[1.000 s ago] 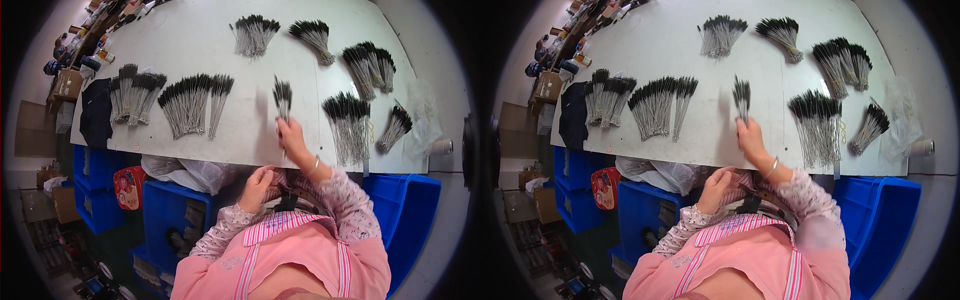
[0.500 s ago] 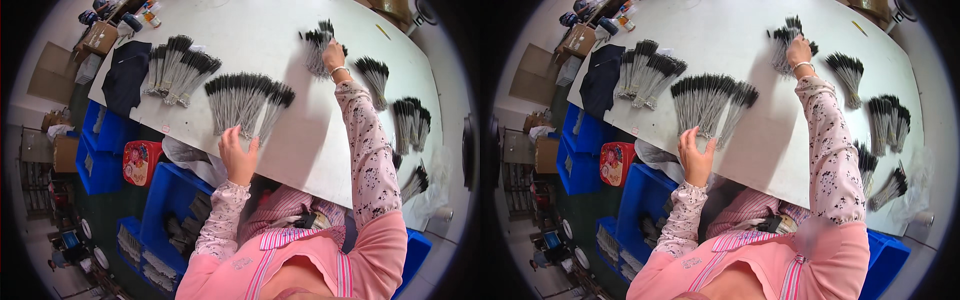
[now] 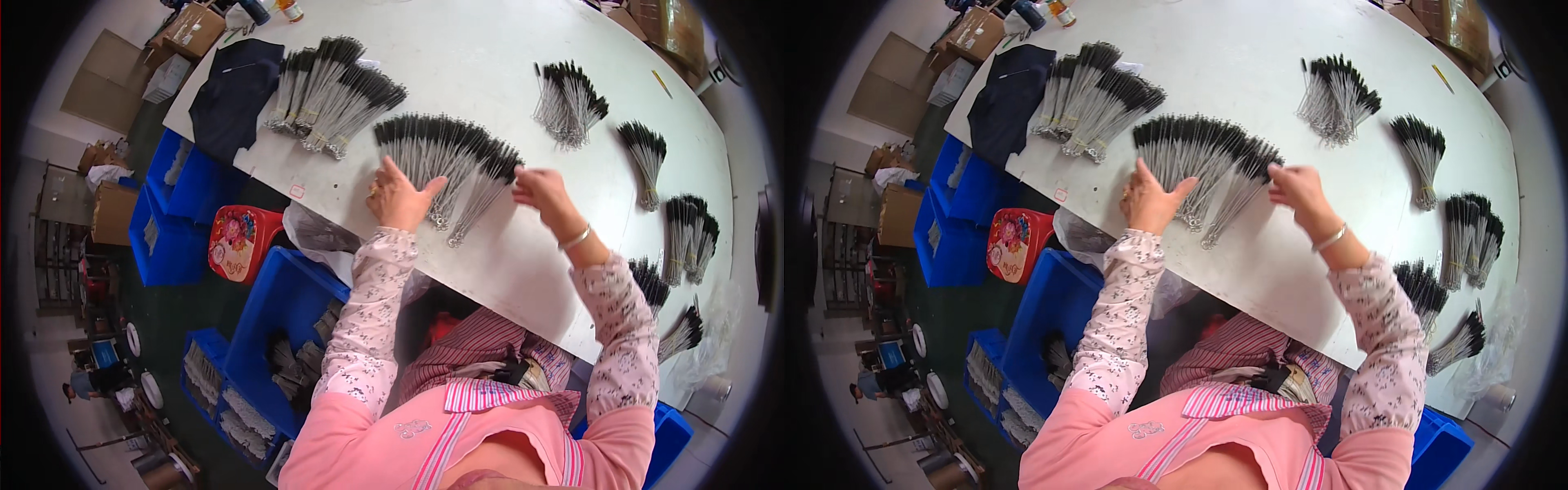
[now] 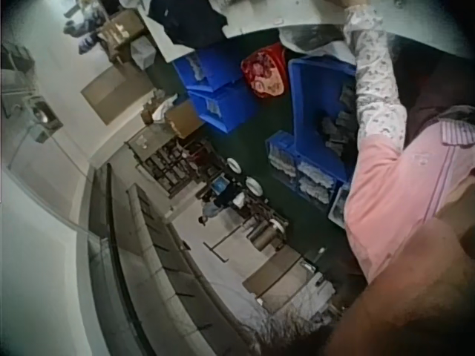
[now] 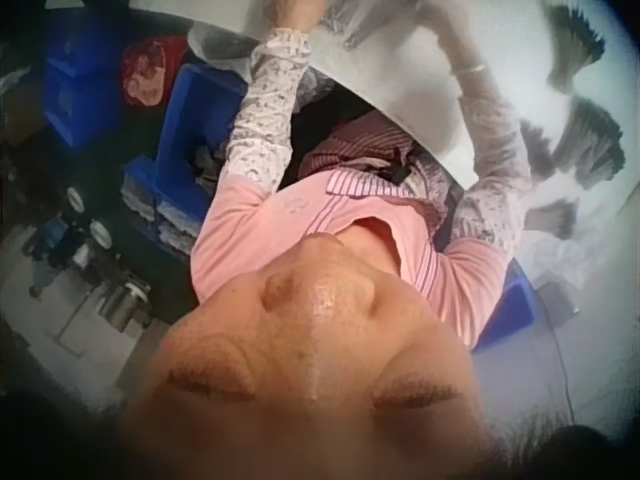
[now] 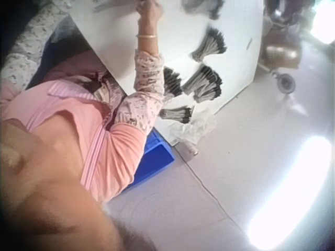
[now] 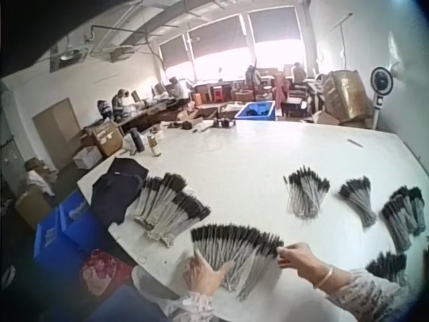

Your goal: The person gathers bundles of wire brushes on a white table, aligns them by hand, and places them into a blue bin. The person repeatedly picks up new bundles, aligns the bristles, and transfers them to the bin.

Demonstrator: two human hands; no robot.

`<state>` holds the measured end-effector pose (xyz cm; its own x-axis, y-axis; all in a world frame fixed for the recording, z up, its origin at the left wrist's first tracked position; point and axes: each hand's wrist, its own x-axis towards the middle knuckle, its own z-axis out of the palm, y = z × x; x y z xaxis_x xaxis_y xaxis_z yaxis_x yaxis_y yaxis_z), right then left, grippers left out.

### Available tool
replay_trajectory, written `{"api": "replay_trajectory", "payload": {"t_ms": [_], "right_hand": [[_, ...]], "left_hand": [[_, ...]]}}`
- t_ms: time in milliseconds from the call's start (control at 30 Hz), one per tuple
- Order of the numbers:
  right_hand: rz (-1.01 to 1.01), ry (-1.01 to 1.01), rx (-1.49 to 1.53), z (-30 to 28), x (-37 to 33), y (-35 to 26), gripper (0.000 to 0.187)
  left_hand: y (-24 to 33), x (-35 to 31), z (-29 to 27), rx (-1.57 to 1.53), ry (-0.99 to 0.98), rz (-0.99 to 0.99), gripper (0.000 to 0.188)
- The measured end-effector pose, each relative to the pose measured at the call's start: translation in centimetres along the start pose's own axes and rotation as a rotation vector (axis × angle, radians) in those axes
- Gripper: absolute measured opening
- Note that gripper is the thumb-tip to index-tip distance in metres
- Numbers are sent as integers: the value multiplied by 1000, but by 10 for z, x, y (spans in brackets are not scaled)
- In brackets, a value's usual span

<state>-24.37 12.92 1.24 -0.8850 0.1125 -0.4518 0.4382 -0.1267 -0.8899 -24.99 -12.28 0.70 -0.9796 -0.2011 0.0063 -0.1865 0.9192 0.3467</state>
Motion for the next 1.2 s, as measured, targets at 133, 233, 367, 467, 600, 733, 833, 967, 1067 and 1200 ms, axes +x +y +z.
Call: {"api": "replay_trajectory", "payload": {"t_ms": [133, 233, 367, 467, 600, 733, 833, 967, 1067, 1200], "right_hand": [[236, 20, 106, 29, -32, 18, 46], [222, 66, 191, 55, -26, 29, 33], [223, 109, 163, 91, -9, 30, 27], [222, 82, 50, 119, -5, 25, 24], [147, 100, 18, 136, 3, 27, 29], [-37, 147, -156, 129, 17, 42, 39], [-375, 148, -669, 129, 18, 51, 42], [-36, 292, -141, 152, -1, 37, 37], [-17, 303, 14, 144, -12, 31, 36], [62, 304, 129, 126, -16, 29, 36]], "left_hand": [[8, -6, 27, 41, 41, 31, 104], [5, -8, 47, 41, 133, 89, 93], [7, -7, 40, 25, 72, 79, 81], [-6, -7, 45, -5, 91, 58, 74], [-14, -1, 47, -56, 85, 53, 68], [-4, 3, 53, -66, 49, 68, 66], [-17, 20, 72, -112, 75, 241, 53], [-47, 41, 81, 22, 26, 202, 60], [-43, 41, 77, -84, -30, 49, 80], [-30, 39, 68, -130, -127, 29, 93]]}}
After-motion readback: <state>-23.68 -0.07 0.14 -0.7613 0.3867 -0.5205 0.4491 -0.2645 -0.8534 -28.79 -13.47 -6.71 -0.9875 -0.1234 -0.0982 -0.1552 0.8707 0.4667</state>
